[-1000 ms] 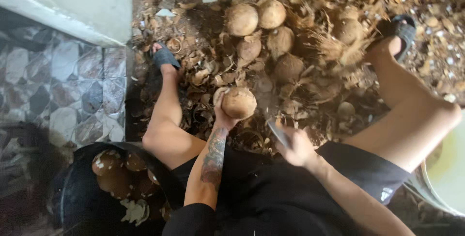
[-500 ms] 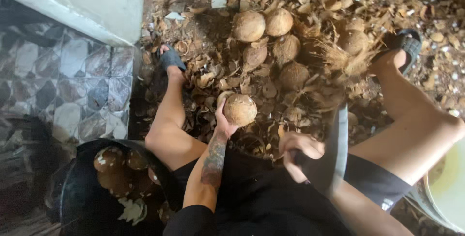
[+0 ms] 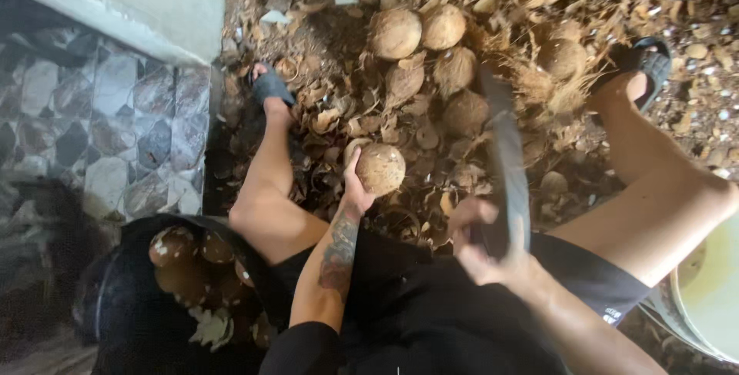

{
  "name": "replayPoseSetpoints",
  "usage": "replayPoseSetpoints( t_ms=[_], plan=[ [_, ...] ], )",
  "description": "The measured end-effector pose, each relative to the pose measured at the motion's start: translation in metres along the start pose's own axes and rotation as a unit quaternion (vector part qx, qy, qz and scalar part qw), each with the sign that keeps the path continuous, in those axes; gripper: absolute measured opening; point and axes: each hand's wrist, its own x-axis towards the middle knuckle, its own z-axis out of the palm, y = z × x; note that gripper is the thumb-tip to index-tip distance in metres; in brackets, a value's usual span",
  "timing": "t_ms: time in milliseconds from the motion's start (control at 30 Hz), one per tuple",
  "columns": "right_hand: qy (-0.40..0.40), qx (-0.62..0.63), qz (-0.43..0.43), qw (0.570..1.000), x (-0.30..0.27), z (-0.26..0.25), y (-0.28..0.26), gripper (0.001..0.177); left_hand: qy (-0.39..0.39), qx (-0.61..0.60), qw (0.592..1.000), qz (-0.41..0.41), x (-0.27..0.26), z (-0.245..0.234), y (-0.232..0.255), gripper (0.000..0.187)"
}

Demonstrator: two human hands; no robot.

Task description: The person sits on the ground and uses a large knife to peel the husks off coconuts. They hold the coconut in one hand and strike it with the knife to remove the outer layer, placing the peeled coconuts into a black container. The person then picks up another coconut and pours its water into a white bucket.

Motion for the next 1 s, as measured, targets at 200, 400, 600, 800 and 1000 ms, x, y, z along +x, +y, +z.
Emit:
replayPoseSetpoints(
  t_ms=[200, 400, 600, 800, 1000],
  plan=[
    [-0.181, -0.156, 0.312, 0.919, -0.08, 0.024, 0.075, 0.035, 0.111, 0.087, 0.987, -0.076, 0.009, 0.005, -0.001, 0.096],
    [-0.133, -0.064, 0.507, 0.849, -0.066, 0.008, 0.045, 0.036, 0.09, 0.055, 0.994, -0.003, 0.008, 0.001, -0.011, 0.077],
    [-0.082, -0.016, 0.318, 0.944, -0.032, 0.007, 0.047, 0.012, 0.009, -0.062, 0.997, -0.054, 0.007, 0.011, 0.0, 0.064],
    [-0.189, -0.072, 0.378, 0.904, -0.08, 0.013, 0.068, 0.027, 0.069, -0.061, 0.996, -0.017, 0.016, 0.013, -0.009, 0.068],
    [-0.197, -0.15, 0.524, 0.815, -0.053, 0.008, 0.028, 0.053, 0.048, -0.094, 0.994, 0.015, -0.044, 0.035, 0.006, 0.026]
  ],
)
